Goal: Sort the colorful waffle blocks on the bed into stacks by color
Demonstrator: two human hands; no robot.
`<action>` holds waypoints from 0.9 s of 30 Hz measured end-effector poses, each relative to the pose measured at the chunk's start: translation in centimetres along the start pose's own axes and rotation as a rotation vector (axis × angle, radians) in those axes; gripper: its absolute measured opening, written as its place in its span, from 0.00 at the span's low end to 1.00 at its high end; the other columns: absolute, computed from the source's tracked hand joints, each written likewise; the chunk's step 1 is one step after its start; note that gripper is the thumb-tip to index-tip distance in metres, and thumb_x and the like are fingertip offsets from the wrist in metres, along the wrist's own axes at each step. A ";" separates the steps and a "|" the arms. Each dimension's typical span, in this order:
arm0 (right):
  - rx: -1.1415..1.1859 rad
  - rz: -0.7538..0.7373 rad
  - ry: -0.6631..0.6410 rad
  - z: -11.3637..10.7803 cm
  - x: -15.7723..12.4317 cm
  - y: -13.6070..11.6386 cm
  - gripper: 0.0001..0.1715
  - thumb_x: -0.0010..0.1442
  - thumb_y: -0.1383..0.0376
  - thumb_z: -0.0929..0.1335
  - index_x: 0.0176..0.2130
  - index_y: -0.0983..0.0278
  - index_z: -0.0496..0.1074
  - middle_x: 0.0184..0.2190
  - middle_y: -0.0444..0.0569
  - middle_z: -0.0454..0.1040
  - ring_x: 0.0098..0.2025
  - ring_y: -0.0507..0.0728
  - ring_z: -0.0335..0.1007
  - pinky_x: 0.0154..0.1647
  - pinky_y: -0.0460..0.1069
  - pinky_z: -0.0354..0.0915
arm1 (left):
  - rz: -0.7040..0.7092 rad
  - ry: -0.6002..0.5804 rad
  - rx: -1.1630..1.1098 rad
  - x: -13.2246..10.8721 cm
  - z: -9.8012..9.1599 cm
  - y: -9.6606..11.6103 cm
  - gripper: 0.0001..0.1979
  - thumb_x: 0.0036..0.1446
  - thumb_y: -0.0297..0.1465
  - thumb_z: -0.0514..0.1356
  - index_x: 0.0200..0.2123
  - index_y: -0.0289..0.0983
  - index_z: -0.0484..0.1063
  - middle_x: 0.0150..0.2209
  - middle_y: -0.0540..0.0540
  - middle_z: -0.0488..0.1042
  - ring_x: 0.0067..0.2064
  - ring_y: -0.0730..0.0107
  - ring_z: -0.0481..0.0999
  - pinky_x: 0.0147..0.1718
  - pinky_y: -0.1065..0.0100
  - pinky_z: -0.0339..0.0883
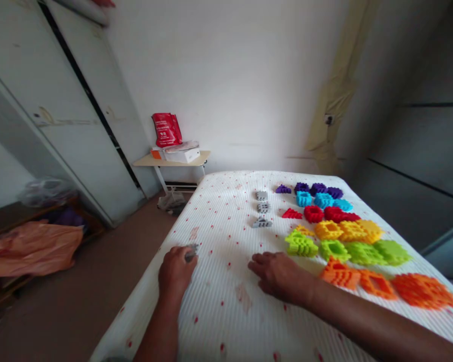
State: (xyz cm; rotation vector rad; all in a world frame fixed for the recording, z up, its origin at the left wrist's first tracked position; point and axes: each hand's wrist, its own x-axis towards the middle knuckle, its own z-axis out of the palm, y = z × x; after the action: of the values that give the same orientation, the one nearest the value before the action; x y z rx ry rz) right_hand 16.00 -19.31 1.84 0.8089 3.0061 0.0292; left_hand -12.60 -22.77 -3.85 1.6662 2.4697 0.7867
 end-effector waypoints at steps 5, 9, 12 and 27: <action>0.043 -0.143 0.123 3.0 -3.9 0.4 0.11 0.65 0.67 0.59 0.34 0.65 0.68 0.35 0.48 0.72 0.32 0.52 0.66 0.29 0.48 0.60 | -0.138 0.035 -0.312 0.1 0.7 0.8 0.18 0.53 0.39 0.51 0.40 0.36 0.74 0.29 0.45 0.76 0.32 0.64 0.75 0.36 0.64 0.69; 0.037 -0.175 0.255 4.2 -6.5 1.0 0.16 0.67 0.67 0.56 0.34 0.65 0.68 0.40 0.52 0.72 0.33 0.53 0.65 0.30 0.48 0.61 | -0.144 -0.032 -0.631 0.4 2.1 2.1 0.23 0.49 0.43 0.54 0.43 0.35 0.74 0.25 0.47 0.75 0.26 0.66 0.73 0.28 0.65 0.69; 0.061 -0.156 0.319 5.1 -7.7 1.0 0.17 0.67 0.67 0.55 0.34 0.65 0.69 0.38 0.52 0.73 0.35 0.53 0.65 0.32 0.48 0.61 | -0.023 0.011 -0.450 0.7 2.8 2.9 0.21 0.46 0.39 0.57 0.43 0.38 0.75 0.33 0.45 0.77 0.34 0.63 0.75 0.38 0.62 0.69; 0.080 -0.096 0.368 5.9 -9.2 0.8 0.14 0.67 0.66 0.57 0.33 0.65 0.67 0.32 0.47 0.71 0.33 0.53 0.61 0.29 0.49 0.54 | 0.012 -0.167 -0.421 1.9 1.5 1.9 0.21 0.30 0.34 0.64 0.34 0.38 0.77 0.31 0.47 0.77 0.29 0.63 0.73 0.35 0.60 0.68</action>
State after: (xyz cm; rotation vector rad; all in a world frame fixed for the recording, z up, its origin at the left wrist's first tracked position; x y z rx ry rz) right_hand 24.55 -23.14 -3.80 0.7362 3.4095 0.0622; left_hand -11.27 -20.02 -3.90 1.5219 2.0098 1.0346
